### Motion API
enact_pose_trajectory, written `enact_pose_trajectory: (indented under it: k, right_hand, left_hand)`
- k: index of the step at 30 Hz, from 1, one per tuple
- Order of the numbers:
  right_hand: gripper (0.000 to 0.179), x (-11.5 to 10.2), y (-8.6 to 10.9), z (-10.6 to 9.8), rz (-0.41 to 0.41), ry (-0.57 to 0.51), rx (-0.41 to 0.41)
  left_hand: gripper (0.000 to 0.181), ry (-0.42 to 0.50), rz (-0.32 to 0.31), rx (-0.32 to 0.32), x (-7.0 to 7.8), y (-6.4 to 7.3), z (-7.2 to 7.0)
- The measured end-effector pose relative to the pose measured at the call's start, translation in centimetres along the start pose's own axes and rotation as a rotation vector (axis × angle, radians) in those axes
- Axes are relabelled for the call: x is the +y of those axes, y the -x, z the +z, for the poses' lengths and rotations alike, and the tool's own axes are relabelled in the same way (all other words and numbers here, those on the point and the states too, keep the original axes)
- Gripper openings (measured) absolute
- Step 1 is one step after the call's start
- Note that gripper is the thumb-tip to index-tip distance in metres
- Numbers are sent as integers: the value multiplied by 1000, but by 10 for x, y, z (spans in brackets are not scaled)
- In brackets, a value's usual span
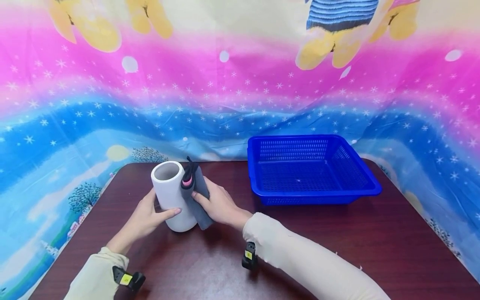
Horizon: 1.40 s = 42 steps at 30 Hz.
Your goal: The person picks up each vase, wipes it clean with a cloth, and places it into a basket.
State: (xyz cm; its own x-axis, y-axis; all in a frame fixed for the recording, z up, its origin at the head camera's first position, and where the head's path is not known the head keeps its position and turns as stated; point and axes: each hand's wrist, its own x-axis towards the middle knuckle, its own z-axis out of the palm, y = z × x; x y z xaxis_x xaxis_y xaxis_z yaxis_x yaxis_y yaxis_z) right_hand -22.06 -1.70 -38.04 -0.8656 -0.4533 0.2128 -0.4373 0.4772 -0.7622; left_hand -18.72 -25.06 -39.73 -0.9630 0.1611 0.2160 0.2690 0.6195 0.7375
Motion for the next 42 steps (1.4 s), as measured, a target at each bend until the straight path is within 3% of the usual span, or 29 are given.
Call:
enact_pose_trajectory:
  k: [7,21,37,42]
  right_hand:
    - [42,10,5,5,25,103,-19]
    - [41,14,6,6,34,147,-25]
    - [42,34,15,11,110,278,-163]
    - [42,36,15,12,103,309,-165]
  left_hand:
    - [80,-3,-18,-2,1,0,-1]
    - [80,-5,-14,0,0,-1,0]
    - [79,-10,-19,10,-3,0,1]
    - [79,-6,-20,11,-2,0,1]
